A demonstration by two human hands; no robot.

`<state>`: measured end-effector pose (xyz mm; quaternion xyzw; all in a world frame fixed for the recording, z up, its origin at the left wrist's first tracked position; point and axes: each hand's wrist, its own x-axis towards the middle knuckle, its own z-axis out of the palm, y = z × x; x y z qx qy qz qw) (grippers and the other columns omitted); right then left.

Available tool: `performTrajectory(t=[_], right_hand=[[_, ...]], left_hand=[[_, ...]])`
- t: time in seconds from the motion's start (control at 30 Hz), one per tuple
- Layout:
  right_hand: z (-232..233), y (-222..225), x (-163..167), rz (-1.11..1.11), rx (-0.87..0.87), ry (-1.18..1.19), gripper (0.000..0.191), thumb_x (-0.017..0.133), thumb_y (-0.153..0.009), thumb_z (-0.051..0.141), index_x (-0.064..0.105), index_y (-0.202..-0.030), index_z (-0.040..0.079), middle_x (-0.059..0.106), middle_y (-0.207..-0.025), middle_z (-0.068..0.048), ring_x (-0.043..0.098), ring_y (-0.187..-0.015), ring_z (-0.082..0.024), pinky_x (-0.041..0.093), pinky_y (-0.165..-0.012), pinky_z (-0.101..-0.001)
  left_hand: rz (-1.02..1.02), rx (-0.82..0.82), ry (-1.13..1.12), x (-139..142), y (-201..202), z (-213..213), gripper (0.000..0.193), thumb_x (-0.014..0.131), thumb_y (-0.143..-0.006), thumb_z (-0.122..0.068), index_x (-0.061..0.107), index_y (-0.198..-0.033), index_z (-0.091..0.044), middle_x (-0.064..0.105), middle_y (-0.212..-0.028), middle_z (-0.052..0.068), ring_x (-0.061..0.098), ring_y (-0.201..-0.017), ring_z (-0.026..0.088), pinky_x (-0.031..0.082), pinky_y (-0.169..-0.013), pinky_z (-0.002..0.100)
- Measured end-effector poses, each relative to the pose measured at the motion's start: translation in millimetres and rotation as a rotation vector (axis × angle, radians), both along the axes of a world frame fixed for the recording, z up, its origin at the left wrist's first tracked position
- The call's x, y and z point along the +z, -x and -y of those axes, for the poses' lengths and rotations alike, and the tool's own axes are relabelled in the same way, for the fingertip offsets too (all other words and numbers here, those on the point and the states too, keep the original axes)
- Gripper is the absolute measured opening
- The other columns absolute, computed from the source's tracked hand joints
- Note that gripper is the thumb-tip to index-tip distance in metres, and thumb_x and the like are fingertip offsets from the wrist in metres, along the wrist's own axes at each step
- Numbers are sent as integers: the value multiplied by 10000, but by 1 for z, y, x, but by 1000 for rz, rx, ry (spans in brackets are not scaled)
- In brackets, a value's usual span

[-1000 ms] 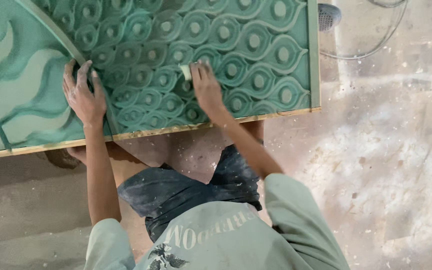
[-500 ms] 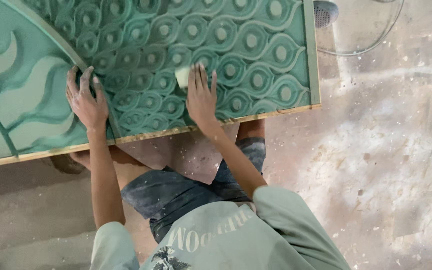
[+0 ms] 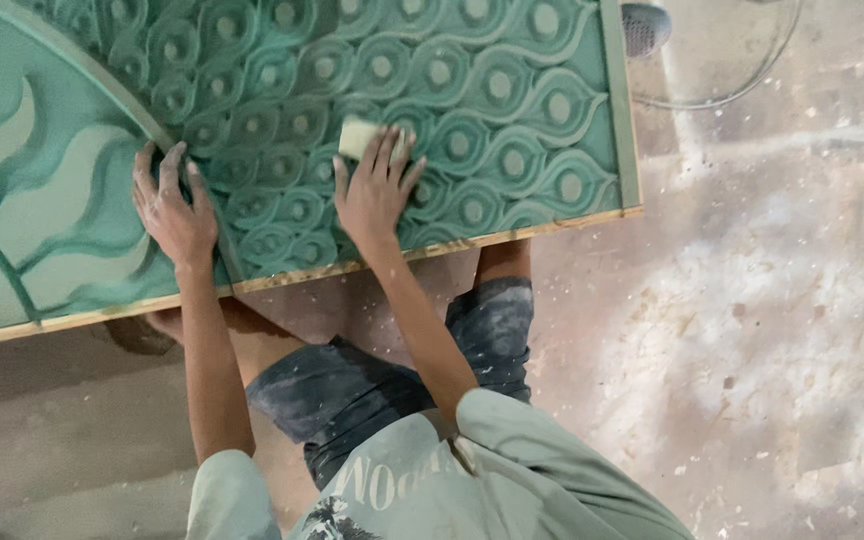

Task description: The person sits on the floor and sands a large green decorative panel with a repeating circular pattern using a small sanding block. They move the block across the surface in steady strokes, occasionally adjusting their position to reach different areas.

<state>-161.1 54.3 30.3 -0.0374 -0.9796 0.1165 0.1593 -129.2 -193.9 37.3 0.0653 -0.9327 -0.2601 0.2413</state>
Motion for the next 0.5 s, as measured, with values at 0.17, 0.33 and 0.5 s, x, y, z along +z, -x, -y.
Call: performTrajectory(t=[0.17,0.33,0.5], right_hand=[[-10,45,7,-46,-59,-2,823,487,-1025,548,407,-1530,-97,381,-1612,-274,322,-1536,-385,193,-1275,-623],[-59,44,-7,-251,203,101,534,602,-1043,438,559,-1383,28,616,-1434,-175,573,-1362,-314,386,-1198,-533],[-137,13,-6,-83,245,293,317,670,-1033,160,625,-1340,97,743,-1007,-163,714,-925,-363,563,-773,-469]], left_hand=[[30,-14,-1,-3,-2,2,293,631,-1123,-143,694,-1404,-89,531,-1522,220,501,-1376,455,395,-1155,542],[-14,-6,-6,-6,-1,4,295,660,-1113,-157,706,-1398,-93,542,-1513,208,511,-1383,439,393,-1164,541],[-3,-20,10,-6,-2,5,313,655,-1094,-125,716,-1398,-84,548,-1509,217,511,-1370,444,394,-1147,542]])
